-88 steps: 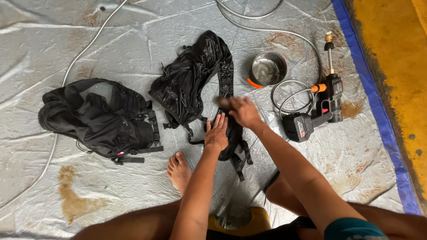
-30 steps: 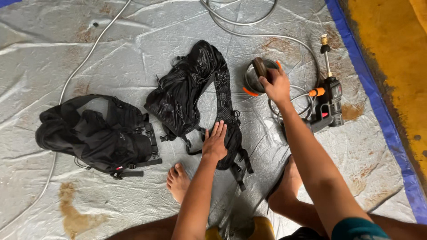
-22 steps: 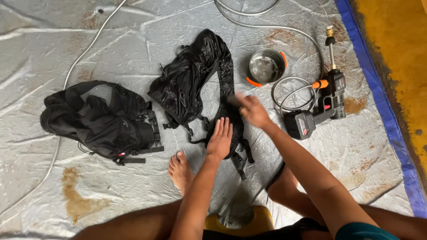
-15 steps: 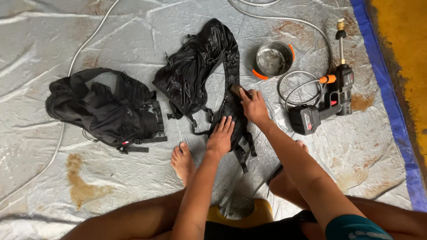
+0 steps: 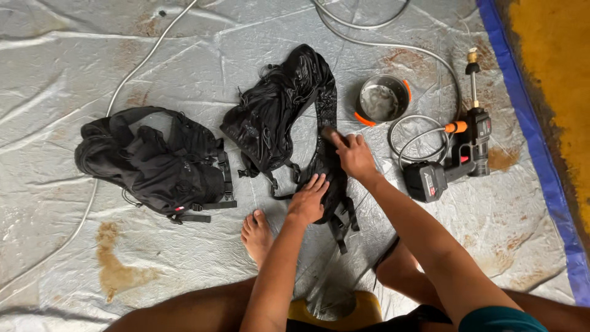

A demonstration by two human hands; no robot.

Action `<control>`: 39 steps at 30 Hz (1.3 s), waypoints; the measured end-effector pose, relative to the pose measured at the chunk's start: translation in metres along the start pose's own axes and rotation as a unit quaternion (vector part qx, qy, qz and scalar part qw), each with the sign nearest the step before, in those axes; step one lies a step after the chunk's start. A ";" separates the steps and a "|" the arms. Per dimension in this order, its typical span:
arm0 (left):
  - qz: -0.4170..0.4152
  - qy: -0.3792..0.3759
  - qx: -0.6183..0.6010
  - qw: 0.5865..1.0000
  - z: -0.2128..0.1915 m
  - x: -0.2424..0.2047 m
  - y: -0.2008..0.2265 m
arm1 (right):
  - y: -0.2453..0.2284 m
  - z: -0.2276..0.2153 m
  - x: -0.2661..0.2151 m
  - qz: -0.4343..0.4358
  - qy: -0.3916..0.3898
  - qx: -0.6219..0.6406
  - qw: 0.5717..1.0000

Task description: The person cleans a black tactical backpack with a small handheld brush while it sits on a plastic-covered floor, dipping the brush into a small bowl of water and scrubbing different parts of the webbing and fabric.

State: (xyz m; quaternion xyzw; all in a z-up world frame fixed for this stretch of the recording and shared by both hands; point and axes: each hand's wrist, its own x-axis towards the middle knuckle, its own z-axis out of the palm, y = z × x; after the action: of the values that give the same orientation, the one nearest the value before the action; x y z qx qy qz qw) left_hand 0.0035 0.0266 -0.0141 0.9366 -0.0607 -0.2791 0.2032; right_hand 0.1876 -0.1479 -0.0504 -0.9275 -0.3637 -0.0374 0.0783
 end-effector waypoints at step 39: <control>-0.019 -0.040 -0.012 0.999 -0.013 0.000 0.011 | -0.004 -0.033 -0.001 -0.137 -0.002 0.013 0.990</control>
State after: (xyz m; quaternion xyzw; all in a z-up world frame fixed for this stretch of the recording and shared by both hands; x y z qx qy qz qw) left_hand 0.0108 0.0208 0.0000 0.9233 -0.0477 -0.3205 0.2062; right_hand 0.1836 -0.1509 -0.0179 -0.8678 -0.4881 -0.0415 0.0834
